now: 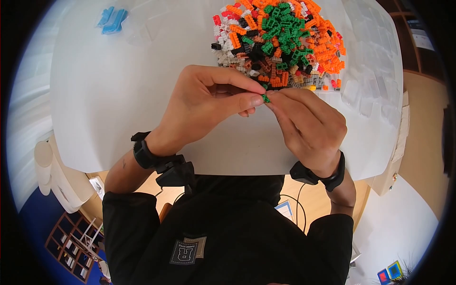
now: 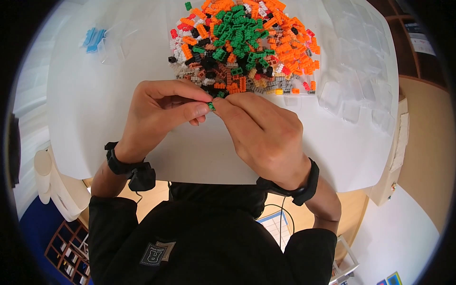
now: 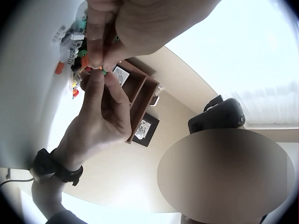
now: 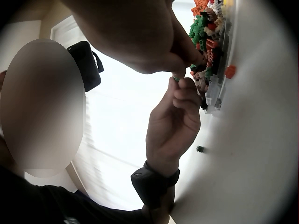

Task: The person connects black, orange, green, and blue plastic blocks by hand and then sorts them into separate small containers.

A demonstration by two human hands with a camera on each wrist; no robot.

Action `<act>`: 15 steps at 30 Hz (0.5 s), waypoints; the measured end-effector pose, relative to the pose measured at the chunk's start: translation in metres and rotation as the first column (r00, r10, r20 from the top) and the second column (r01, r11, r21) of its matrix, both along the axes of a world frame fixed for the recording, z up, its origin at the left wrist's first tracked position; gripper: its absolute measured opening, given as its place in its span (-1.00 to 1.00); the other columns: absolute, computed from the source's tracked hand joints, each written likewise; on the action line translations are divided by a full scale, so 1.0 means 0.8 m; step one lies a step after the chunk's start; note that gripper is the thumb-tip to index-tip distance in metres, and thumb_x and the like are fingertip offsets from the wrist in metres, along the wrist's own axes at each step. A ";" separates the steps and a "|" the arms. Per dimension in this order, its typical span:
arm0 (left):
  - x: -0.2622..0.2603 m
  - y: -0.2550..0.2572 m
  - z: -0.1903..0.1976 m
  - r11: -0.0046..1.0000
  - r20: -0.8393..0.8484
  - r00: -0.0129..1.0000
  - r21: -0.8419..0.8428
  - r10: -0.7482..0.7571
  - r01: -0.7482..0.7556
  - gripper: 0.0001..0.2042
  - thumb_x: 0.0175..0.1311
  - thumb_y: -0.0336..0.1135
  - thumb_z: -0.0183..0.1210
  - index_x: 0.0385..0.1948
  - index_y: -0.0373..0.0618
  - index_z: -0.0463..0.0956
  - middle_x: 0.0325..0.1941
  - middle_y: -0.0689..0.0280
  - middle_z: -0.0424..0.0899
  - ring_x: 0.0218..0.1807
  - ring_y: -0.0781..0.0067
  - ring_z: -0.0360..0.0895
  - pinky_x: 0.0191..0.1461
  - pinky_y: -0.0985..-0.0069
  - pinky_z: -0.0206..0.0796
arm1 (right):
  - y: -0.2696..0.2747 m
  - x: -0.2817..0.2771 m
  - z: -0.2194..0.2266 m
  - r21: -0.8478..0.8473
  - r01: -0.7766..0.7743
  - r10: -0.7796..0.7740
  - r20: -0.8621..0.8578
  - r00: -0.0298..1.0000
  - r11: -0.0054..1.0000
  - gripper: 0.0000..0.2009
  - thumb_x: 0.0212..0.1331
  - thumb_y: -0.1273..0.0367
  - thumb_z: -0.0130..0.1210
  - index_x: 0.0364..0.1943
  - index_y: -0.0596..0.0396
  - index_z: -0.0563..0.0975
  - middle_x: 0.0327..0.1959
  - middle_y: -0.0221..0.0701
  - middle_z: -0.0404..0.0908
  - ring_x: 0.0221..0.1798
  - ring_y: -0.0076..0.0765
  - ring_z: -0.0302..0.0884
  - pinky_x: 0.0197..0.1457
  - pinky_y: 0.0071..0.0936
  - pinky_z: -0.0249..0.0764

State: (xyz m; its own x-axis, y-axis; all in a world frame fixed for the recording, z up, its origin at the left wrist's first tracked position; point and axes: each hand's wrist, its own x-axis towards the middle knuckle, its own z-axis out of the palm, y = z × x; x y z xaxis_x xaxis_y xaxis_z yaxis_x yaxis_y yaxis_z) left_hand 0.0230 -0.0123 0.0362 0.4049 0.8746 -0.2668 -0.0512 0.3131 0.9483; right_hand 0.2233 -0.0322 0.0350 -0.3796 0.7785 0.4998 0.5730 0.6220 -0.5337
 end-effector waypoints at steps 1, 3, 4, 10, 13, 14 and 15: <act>0.000 0.000 0.000 1.000 0.001 1.000 0.007 -0.002 0.002 -0.88 0.13 -0.59 0.22 -0.29 -0.34 0.62 -0.38 0.22 0.64 -0.37 0.52 0.58 -0.29 0.63 0.45 | 0.000 0.000 0.000 0.003 -0.001 0.001 0.000 1.000 1.000 -0.79 -0.15 0.66 0.27 -0.35 0.21 0.63 -0.39 -0.28 0.64 -0.42 -0.29 0.62 -0.39 -0.54 0.53; 0.000 0.000 0.000 1.000 -0.001 1.000 0.009 -0.002 0.002 -0.88 0.13 -0.59 0.22 -0.29 -0.34 0.62 -0.37 0.22 0.64 -0.37 0.52 0.58 -0.29 0.63 0.45 | 0.002 0.002 -0.008 0.049 -0.020 0.021 -0.008 1.000 0.999 -0.74 -0.23 0.65 0.24 -0.33 0.21 0.62 -0.39 -0.28 0.61 -0.43 -0.28 0.60 -0.43 -0.51 0.52; 0.000 0.000 0.000 1.000 -0.002 1.000 0.010 -0.001 0.001 -0.88 0.13 -0.59 0.22 -0.29 -0.34 0.62 -0.37 0.22 0.64 -0.37 0.52 0.58 -0.29 0.63 0.45 | 0.003 0.003 -0.011 0.095 -0.040 0.041 -0.016 0.999 0.995 -0.69 -0.31 0.63 0.22 -0.31 0.22 0.60 -0.38 -0.29 0.58 -0.45 -0.27 0.59 -0.48 -0.48 0.52; 0.000 0.000 -0.001 1.000 -0.001 1.000 0.018 0.001 -0.001 -0.88 0.14 -0.60 0.22 -0.29 -0.33 0.63 -0.37 0.23 0.63 -0.37 0.53 0.58 -0.29 0.64 0.45 | 0.004 0.003 -0.011 0.099 -0.046 0.047 -0.013 0.999 0.994 -0.69 -0.31 0.64 0.22 -0.32 0.22 0.60 -0.39 -0.29 0.58 -0.45 -0.27 0.58 -0.48 -0.49 0.51; 0.000 -0.001 0.000 1.000 0.011 1.000 0.015 0.003 -0.003 -0.88 0.14 -0.61 0.21 -0.29 -0.32 0.63 -0.37 0.23 0.63 -0.36 0.53 0.58 -0.29 0.63 0.45 | 0.004 0.003 -0.011 0.098 -0.049 0.050 -0.012 0.999 0.994 -0.69 -0.31 0.64 0.21 -0.32 0.22 0.60 -0.39 -0.29 0.57 -0.46 -0.28 0.58 -0.49 -0.49 0.51; 0.000 -0.001 0.000 1.000 0.011 1.000 0.015 0.003 -0.003 -0.88 0.14 -0.61 0.21 -0.29 -0.32 0.63 -0.37 0.23 0.63 -0.36 0.53 0.58 -0.29 0.63 0.45 | 0.004 0.003 -0.011 0.098 -0.049 0.050 -0.012 0.999 0.994 -0.69 -0.31 0.64 0.21 -0.32 0.22 0.60 -0.39 -0.29 0.57 -0.46 -0.28 0.58 -0.49 -0.49 0.51; 0.000 -0.001 0.000 1.000 0.010 1.000 0.018 0.002 -0.002 -0.88 0.14 -0.61 0.21 -0.29 -0.32 0.63 -0.38 0.23 0.63 -0.36 0.53 0.58 -0.29 0.63 0.45 | 0.004 0.003 -0.011 0.101 -0.047 0.047 -0.004 0.999 0.994 -0.69 -0.31 0.63 0.21 -0.31 0.22 0.60 -0.39 -0.30 0.57 -0.46 -0.28 0.58 -0.50 -0.49 0.51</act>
State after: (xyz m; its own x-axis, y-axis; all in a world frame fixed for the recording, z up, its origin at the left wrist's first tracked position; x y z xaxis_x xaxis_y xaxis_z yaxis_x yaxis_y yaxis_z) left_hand 0.0229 -0.0133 0.0361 0.4061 0.8798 -0.2469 -0.0617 0.2960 0.9532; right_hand 0.2257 -0.0291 0.0260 -0.4113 0.7051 0.5776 0.5387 0.6992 -0.4700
